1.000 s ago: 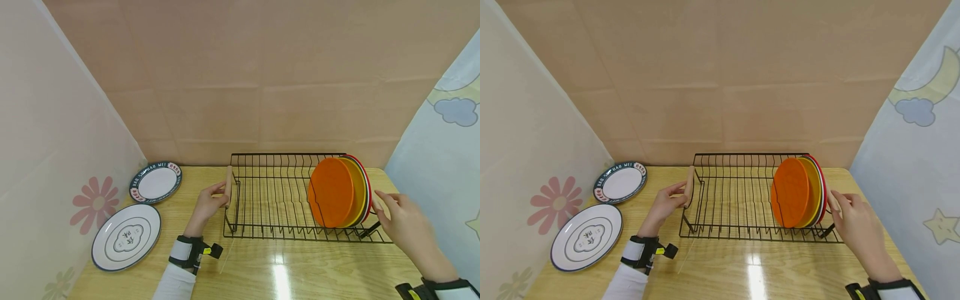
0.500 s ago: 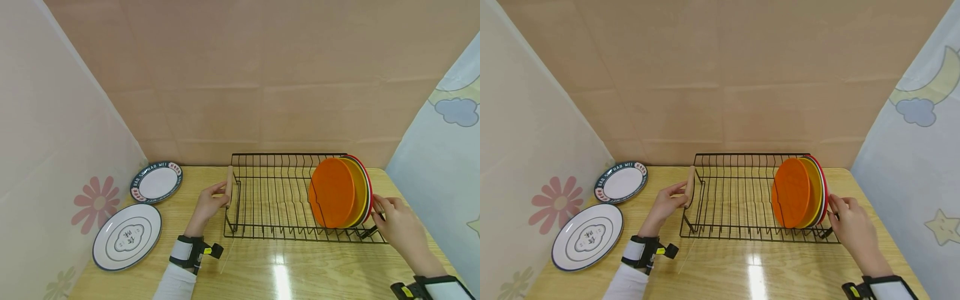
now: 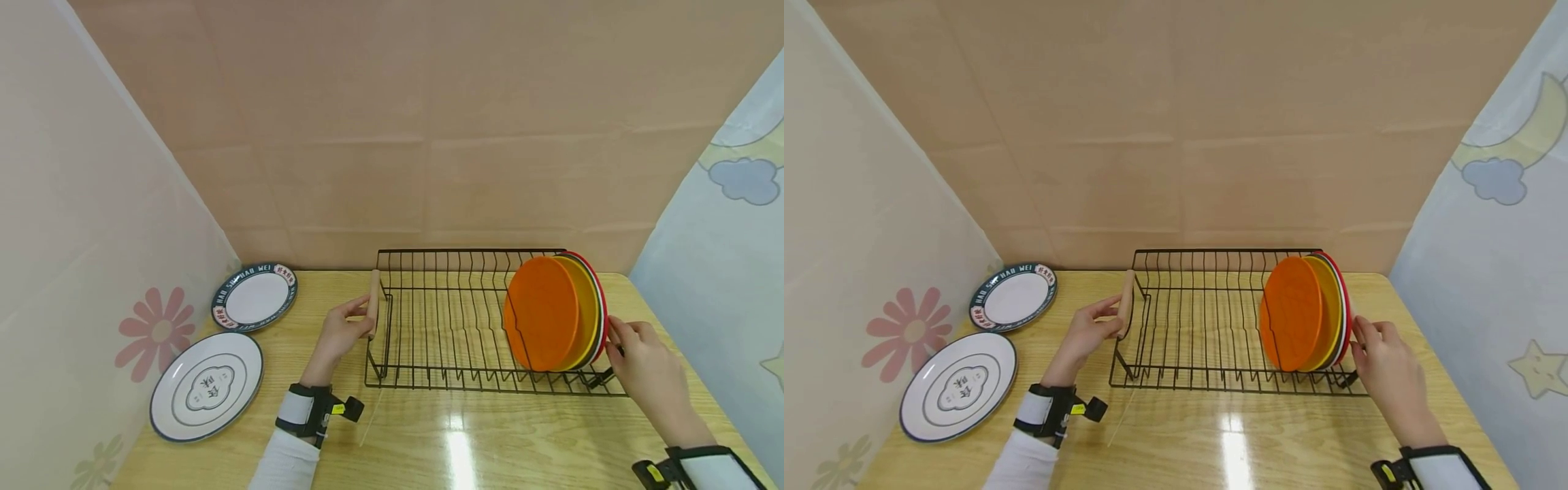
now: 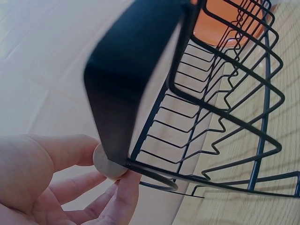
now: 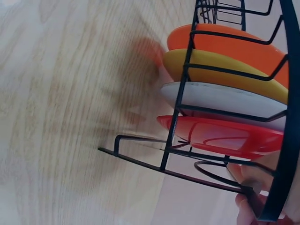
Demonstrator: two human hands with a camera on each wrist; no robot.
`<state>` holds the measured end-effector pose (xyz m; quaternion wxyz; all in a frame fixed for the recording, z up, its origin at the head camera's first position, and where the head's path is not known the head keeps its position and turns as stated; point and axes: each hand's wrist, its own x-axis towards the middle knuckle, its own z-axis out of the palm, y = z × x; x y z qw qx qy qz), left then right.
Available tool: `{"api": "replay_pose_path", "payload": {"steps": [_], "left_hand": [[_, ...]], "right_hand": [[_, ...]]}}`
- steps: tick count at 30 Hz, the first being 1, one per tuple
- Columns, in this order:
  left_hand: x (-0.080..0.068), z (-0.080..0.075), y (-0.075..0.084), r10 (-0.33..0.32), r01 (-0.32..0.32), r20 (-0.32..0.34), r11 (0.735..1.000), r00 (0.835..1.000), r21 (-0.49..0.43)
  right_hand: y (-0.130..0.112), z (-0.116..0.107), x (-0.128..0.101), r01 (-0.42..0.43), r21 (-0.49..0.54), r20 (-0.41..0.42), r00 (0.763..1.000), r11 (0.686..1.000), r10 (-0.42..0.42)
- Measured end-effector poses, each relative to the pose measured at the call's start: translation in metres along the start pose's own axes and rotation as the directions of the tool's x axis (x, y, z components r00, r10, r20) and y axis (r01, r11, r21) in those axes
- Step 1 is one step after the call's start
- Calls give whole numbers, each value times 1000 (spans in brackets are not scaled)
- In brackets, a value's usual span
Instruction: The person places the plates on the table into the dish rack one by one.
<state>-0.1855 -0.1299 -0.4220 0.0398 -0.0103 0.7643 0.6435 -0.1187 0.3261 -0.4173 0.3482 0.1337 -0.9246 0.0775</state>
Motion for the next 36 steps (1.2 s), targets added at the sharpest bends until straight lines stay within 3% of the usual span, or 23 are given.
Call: {"api": "replay_pose_path", "payload": {"steps": [28,36], "left_hand": [[1,-2,1,4,-4,13,1000,1000,28],[-2,-6,-8,-3,2,21,1000,1000,21]], "right_hand": [[-6,2,1,-55,-33,-46,997,998,54],[-5,3,0,-49,-45,-63,997,998,46]]}}
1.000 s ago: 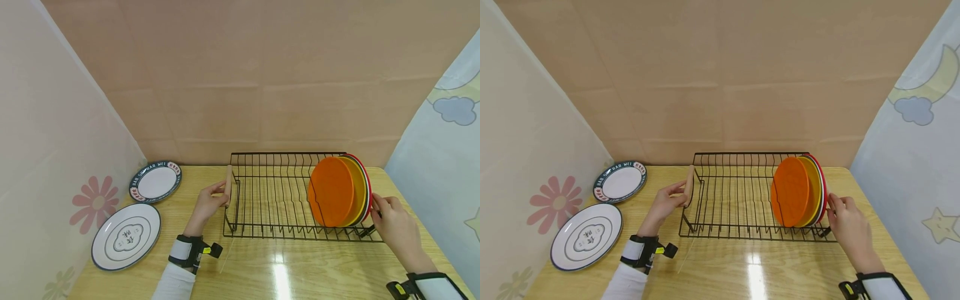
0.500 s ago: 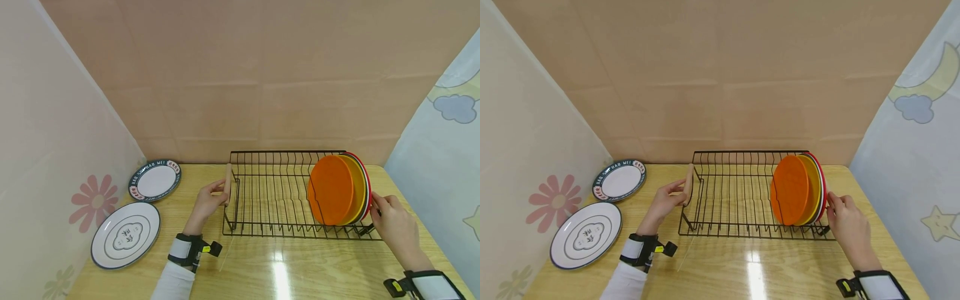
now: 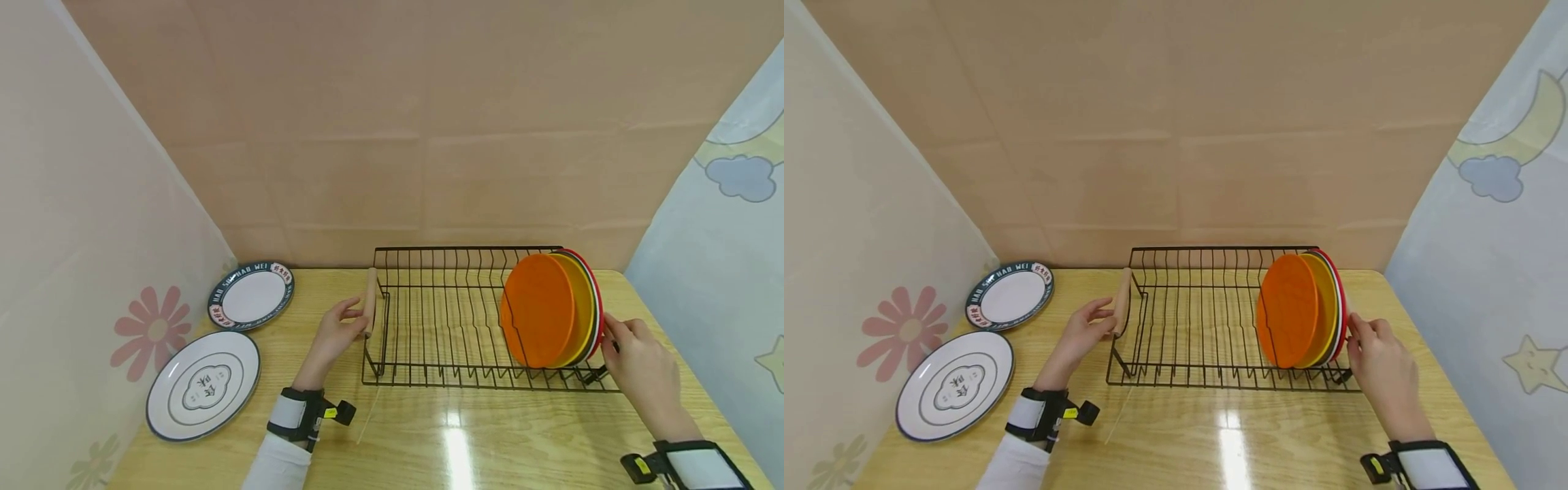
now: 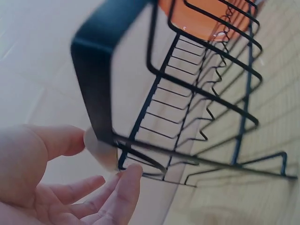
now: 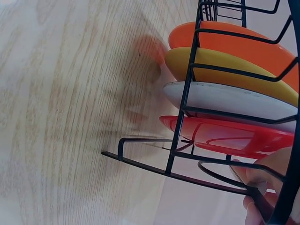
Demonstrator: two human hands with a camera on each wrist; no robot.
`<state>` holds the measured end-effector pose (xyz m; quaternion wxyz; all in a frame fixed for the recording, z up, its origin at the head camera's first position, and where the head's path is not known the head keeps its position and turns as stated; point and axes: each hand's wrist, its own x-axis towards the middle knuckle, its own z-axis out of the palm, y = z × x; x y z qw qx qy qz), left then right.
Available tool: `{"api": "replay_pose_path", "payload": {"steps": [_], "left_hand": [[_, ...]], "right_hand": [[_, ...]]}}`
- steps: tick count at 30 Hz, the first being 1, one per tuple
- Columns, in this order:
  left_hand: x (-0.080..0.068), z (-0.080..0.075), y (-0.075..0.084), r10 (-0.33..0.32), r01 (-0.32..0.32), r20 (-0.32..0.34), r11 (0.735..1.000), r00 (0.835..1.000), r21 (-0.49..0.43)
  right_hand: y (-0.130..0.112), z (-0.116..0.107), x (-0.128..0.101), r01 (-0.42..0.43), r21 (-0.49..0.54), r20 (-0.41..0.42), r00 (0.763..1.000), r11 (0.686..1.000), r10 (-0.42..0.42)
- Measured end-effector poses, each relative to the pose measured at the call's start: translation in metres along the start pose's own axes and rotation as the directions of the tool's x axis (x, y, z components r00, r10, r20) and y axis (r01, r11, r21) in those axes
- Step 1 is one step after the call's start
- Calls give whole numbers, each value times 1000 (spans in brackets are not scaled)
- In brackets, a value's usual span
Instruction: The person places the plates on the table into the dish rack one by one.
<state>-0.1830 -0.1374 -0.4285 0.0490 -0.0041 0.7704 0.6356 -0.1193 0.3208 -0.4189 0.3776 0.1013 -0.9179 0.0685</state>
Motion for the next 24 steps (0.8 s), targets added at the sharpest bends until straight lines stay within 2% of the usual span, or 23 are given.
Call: {"api": "replay_pose_path", "payload": {"steps": [8,15,24], "left_hand": [[-10,-17,-18,27,-26,-10,996,1000,91],[-17,-38,-32,-29,36,-42,984,999,175],[-18,-64,-39,-51,88,-138,955,989,283]], "right_hand": [[1,3,-1,-8,-11,-4,1000,1000,8],[1,3,-2,-3,-15,-19,1000,1000,2],[-1,2,0,-5,-19,-20,1000,1000,5]]}}
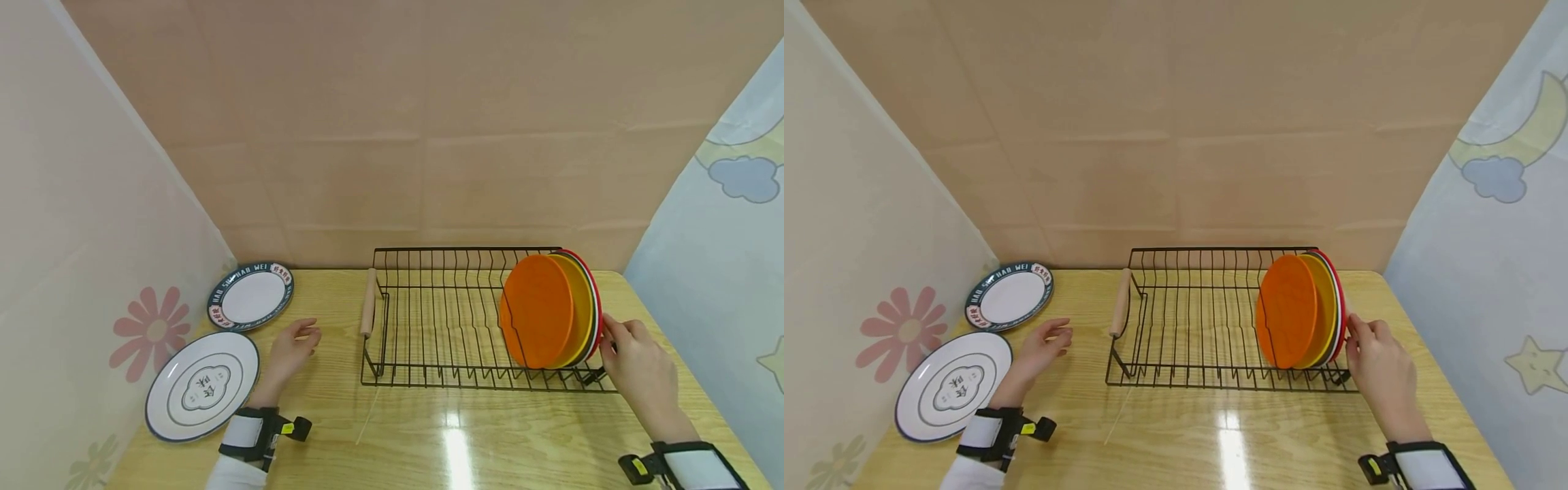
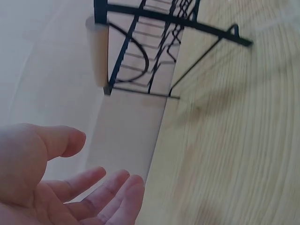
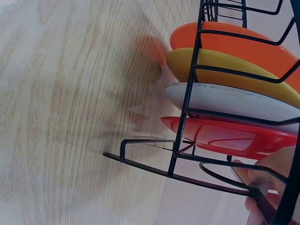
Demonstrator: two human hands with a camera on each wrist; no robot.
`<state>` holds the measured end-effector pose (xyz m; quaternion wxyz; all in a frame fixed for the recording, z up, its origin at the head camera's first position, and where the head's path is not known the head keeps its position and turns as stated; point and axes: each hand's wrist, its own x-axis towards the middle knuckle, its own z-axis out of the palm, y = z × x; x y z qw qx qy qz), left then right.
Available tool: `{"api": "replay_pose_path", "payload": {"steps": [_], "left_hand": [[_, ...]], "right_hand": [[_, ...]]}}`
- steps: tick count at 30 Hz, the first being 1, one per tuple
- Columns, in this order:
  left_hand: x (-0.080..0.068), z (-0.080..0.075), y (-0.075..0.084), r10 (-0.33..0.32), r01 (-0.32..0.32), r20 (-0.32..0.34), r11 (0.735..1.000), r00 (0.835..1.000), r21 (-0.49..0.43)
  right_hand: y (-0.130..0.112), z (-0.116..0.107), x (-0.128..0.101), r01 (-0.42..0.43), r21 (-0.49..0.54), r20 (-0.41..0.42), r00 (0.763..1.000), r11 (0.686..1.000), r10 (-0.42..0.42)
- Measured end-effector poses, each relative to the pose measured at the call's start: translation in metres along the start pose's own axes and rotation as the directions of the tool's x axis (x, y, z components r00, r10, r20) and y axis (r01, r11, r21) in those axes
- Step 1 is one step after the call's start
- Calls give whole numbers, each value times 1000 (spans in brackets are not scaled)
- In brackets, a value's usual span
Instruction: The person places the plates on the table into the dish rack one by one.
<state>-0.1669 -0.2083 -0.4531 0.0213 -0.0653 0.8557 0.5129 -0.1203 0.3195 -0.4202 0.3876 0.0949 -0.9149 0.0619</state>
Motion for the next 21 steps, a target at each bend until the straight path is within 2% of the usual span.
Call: {"api": "replay_pose_path", "payload": {"steps": [7,13,21], "left_hand": [[3,-25,-11,-35,35,-8,996,999,87],[1,-49,-14,-53,61,-44,975,998,214],[2,-78,-30,-104,119,-68,951,992,286]], "right_hand": [[0,1,0,10,-7,-22,1000,1000,-10],[1,3,-2,17,-2,-37,999,1000,-17],[-1,1,-1,10,-6,-22,1000,1000,-10]]}}
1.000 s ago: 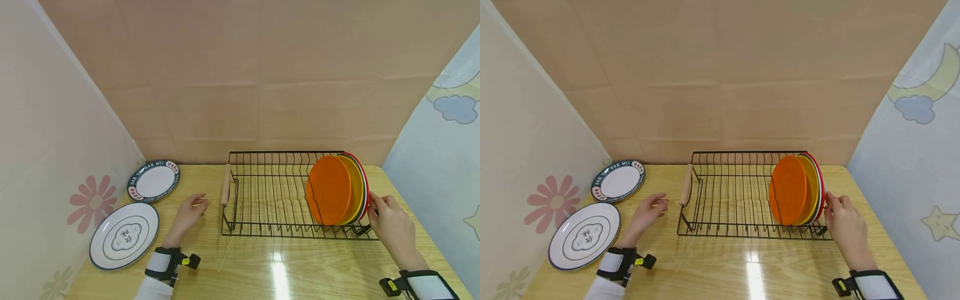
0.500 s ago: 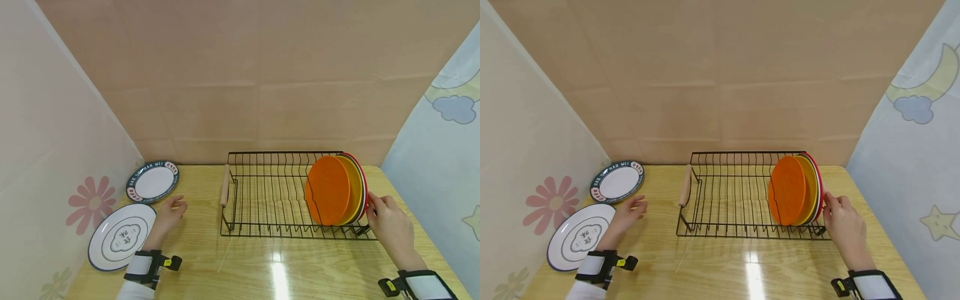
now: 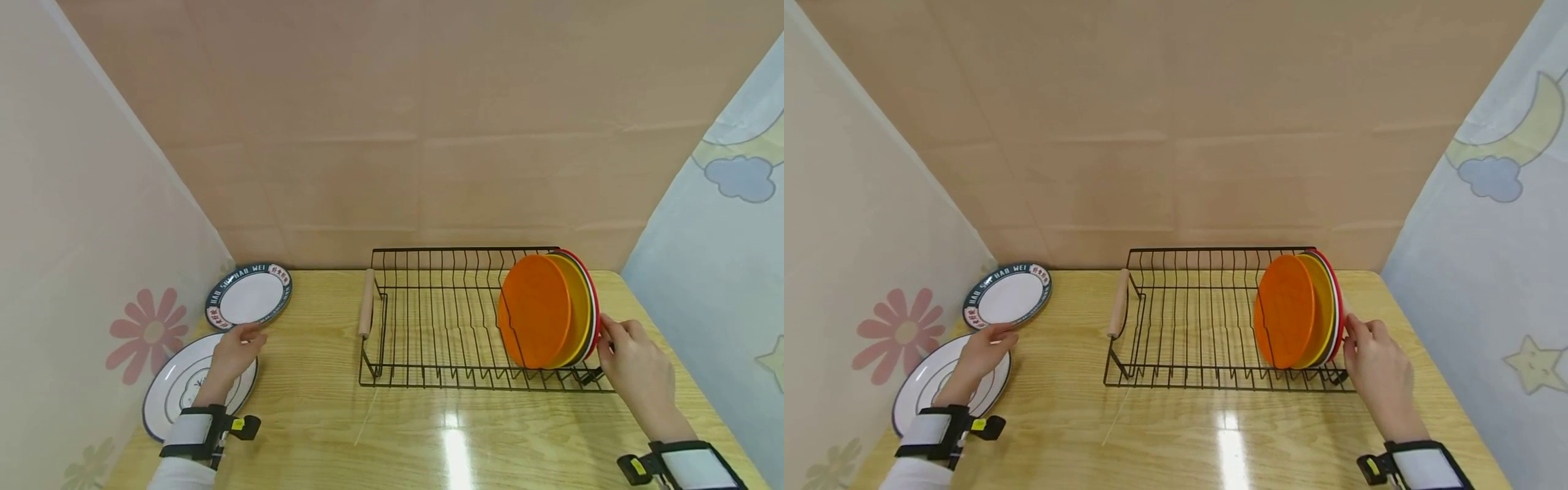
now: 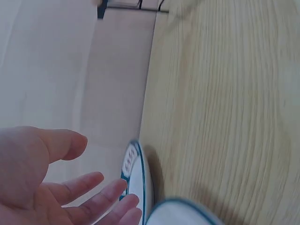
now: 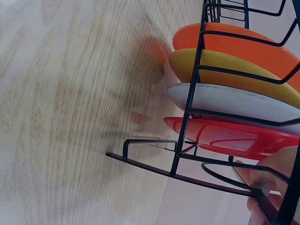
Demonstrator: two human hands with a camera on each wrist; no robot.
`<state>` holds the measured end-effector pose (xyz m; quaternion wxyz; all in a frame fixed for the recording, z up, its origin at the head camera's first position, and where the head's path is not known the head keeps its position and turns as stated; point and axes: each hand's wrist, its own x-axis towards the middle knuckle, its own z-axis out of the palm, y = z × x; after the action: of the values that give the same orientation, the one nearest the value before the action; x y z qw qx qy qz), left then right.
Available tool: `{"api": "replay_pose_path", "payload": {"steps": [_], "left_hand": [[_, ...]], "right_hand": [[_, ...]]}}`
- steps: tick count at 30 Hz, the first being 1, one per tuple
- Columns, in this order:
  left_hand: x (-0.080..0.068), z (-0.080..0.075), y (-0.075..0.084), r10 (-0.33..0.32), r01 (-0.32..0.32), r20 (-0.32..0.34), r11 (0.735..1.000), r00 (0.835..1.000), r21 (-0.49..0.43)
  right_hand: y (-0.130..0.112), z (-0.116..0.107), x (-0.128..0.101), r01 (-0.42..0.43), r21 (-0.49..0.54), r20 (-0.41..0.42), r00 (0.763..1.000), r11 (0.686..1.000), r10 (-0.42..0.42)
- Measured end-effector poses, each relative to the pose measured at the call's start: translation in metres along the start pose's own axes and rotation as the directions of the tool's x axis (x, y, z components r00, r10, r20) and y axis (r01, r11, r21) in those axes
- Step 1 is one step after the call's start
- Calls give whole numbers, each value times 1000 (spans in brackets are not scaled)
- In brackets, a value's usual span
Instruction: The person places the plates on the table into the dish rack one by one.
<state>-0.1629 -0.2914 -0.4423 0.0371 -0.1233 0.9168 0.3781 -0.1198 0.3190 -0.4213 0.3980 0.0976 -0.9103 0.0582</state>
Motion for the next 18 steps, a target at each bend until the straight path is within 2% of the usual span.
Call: {"api": "replay_pose_path", "payload": {"steps": [8,14,18], "left_hand": [[10,-21,-22,-29,29,2,994,1000,106],[17,-30,-36,-21,23,-15,990,1000,141],[24,-36,-47,-48,53,-35,984,998,169]], "right_hand": [[0,0,1,4,4,-18,1000,1000,-4],[0,1,0,2,3,-22,1000,1000,-2],[-1,0,0,-10,4,-16,1000,1000,10]]}}
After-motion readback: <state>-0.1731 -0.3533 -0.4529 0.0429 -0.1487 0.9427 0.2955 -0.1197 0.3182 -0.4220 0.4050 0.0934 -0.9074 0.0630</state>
